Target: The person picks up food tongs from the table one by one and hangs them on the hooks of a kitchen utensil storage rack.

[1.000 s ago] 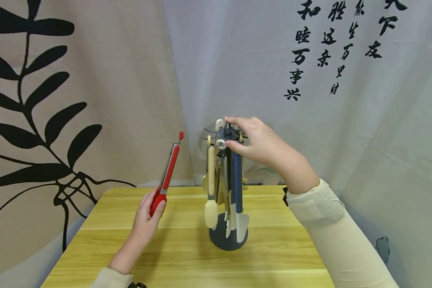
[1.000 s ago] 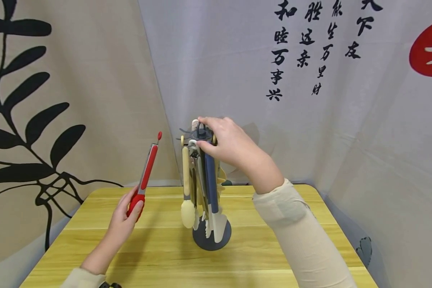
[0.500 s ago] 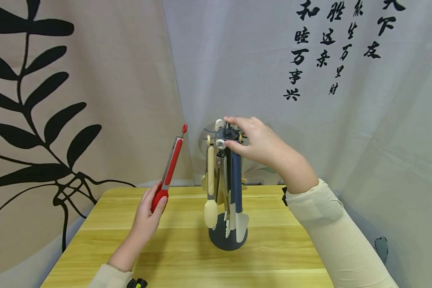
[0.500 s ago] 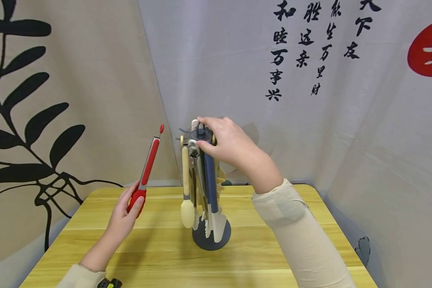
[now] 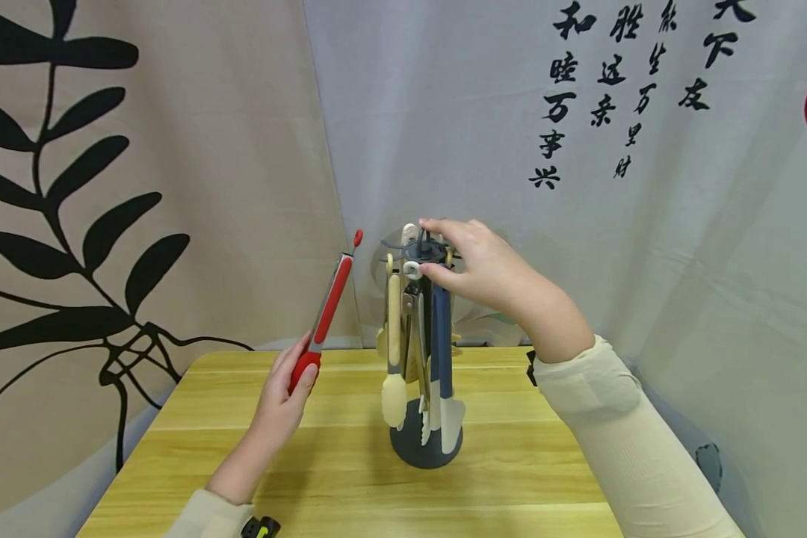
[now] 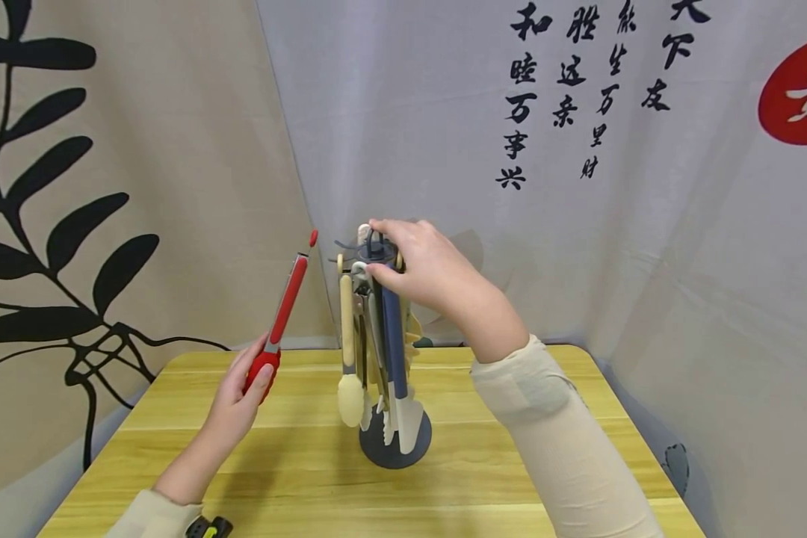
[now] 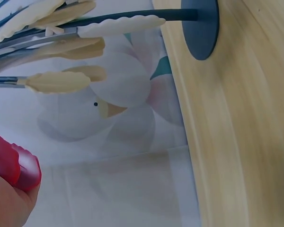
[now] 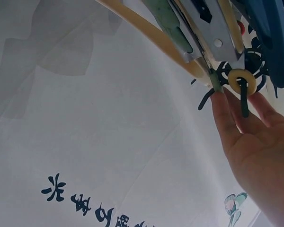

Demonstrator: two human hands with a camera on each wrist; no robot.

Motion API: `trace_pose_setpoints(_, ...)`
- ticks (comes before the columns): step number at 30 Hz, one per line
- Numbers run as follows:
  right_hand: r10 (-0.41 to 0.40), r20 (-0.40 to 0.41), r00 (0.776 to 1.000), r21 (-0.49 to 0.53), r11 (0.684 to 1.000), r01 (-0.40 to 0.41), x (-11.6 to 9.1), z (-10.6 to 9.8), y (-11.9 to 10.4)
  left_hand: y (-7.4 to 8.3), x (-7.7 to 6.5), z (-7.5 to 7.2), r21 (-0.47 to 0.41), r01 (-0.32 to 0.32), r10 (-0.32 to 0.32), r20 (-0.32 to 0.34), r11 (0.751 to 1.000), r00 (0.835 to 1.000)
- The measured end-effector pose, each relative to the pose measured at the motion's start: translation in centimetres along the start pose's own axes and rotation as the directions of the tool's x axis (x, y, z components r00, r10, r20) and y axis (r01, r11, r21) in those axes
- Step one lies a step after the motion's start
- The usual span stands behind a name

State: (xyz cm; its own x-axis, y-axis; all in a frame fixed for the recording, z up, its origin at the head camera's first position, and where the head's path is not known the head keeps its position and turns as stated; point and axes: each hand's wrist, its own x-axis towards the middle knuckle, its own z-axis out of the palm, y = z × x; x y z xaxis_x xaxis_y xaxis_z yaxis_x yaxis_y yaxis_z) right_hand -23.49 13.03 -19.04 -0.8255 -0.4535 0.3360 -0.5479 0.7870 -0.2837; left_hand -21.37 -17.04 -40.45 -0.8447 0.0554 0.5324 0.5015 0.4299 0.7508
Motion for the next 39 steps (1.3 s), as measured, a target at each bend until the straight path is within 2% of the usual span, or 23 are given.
trace_pose_setpoints(9, 0.0, -0.003, 1.0, -0.002, 1.0, 0.0, -0.1, 0.1, -0.1, 0.0, -0.1, 0.2, -0.074, -0.011, 0.013, 0.017, 0.997, 1.0)
trace_pose_setpoints(19, 0.001, -0.008, 1.0, 0.008, 1.0, -0.001, -0.1, 0.1, -0.2, 0.3, -0.1, -0.1, -0.059, 0.018, -0.016, 0.037, 0.998, 0.999)
trace_pose_setpoints(39, -0.008, -0.016, 1.0, 0.013, 1.0, 0.009, -0.1, 0.1, -0.1, 1.2, 0.6, 0.3, -0.09, -0.039, 0.045, 0.07, 0.995, 0.997)
